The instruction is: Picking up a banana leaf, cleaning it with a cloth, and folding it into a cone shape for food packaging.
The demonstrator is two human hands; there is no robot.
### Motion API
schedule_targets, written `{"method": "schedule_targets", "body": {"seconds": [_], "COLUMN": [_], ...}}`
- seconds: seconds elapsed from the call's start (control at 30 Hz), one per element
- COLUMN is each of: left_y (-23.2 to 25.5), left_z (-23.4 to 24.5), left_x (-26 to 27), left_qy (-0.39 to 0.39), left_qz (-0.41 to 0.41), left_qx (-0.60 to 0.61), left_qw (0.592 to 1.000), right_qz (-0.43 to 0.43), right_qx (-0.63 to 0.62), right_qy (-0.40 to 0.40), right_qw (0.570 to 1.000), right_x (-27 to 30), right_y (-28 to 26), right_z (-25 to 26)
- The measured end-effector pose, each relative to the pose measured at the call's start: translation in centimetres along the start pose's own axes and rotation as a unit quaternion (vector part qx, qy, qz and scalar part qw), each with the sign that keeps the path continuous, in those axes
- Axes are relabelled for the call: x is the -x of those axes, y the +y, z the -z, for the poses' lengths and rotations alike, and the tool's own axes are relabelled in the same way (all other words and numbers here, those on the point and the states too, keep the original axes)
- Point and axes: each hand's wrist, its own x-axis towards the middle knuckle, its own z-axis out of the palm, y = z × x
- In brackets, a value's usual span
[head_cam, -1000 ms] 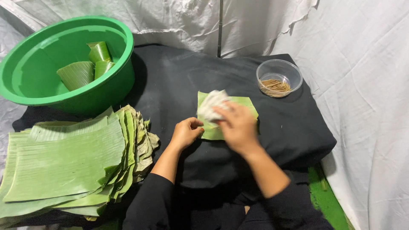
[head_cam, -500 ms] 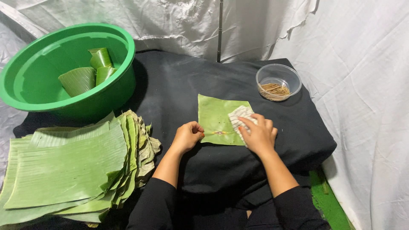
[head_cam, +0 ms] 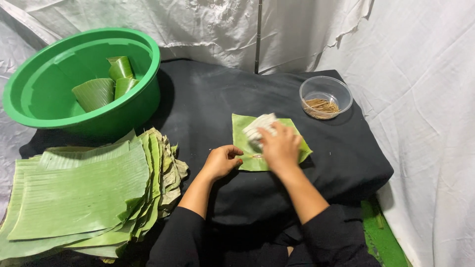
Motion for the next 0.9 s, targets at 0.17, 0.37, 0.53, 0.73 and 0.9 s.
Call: {"method": "schedule_targets", "body": {"seconds": [0.17,0.37,0.53,0.73,0.9], "left_y": [0.1,0.1,0.8,0.0,0.3], "left_z": [0.1,0.2,0.3,0.3,0.6], "left_x": [0.2,-0.3,0.2,-0.1,-0.2], "left_qy": [0.018,0.012,0.017,0.022,0.01], "left_qz": [0.007,0.02,0.019,-0.012,-0.028], "left_qx": [0.006,0.026,0.035,0.039,0.003], "left_qw": [1.0,0.999,0.999,0.999,1.0], "right_qz": [-0.017,-0.063,-0.123,-0.108,-0.012], "right_qx": [-0.08,-0.061,-0.022,0.034,-0.034], "right_qy": [-0.16,-0.112,-0.076,-0.06,-0.073], "right_qw": [0.984,0.99,0.989,0.992,0.997], "right_x": [0.4,0.7,0.9,-1.2,-2.7], "right_y": [-1.5,3.3,7.1,6.8,1.5], "right_z": [0.1,0.4,-1.0,-2.2,-2.4]}}
